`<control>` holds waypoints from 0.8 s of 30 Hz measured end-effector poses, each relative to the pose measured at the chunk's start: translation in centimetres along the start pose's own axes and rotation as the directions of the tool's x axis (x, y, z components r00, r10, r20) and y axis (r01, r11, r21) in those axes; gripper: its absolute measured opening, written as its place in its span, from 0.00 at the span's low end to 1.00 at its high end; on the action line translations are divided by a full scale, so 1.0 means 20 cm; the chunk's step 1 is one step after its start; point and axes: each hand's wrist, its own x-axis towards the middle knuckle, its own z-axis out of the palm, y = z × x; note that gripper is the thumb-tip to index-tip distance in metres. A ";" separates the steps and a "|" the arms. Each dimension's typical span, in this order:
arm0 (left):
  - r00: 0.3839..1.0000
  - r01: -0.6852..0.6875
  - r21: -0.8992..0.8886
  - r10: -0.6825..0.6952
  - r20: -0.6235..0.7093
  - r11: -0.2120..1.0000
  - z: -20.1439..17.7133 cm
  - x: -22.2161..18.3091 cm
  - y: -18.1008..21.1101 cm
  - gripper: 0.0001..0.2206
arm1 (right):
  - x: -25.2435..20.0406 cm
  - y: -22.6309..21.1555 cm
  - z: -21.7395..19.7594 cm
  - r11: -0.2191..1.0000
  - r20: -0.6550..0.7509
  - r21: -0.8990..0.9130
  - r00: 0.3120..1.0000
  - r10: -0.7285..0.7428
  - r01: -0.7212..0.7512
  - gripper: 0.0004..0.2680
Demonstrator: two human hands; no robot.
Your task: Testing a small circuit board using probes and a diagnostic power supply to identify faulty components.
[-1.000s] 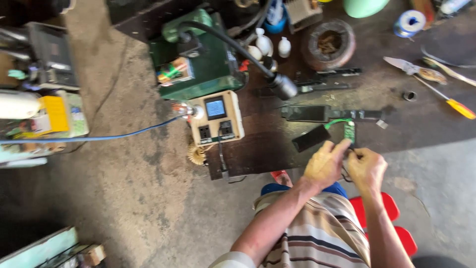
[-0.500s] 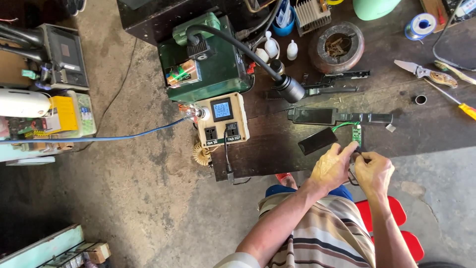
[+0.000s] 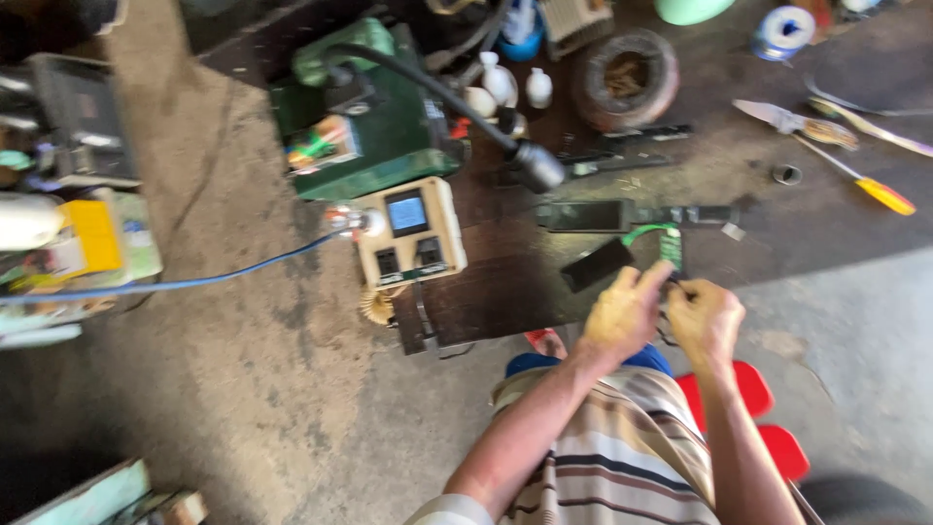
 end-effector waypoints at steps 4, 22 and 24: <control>0.999 -0.036 -0.028 0.035 -0.018 0.999 0.02 0.02 -0.01 0.23 | 0.01 0.01 0.02 1.000 -0.031 0.022 0.999 0.014 -0.013 0.07; 0.995 0.052 -0.089 -0.045 0.087 0.995 -0.08 0.05 0.07 0.25 | 0.03 0.10 0.08 0.994 0.003 0.052 0.995 0.098 -0.098 0.06; 0.994 0.054 -0.083 -0.046 0.096 0.995 -0.08 0.06 0.07 0.24 | 0.02 0.08 0.08 0.994 0.004 0.058 0.996 0.093 -0.093 0.06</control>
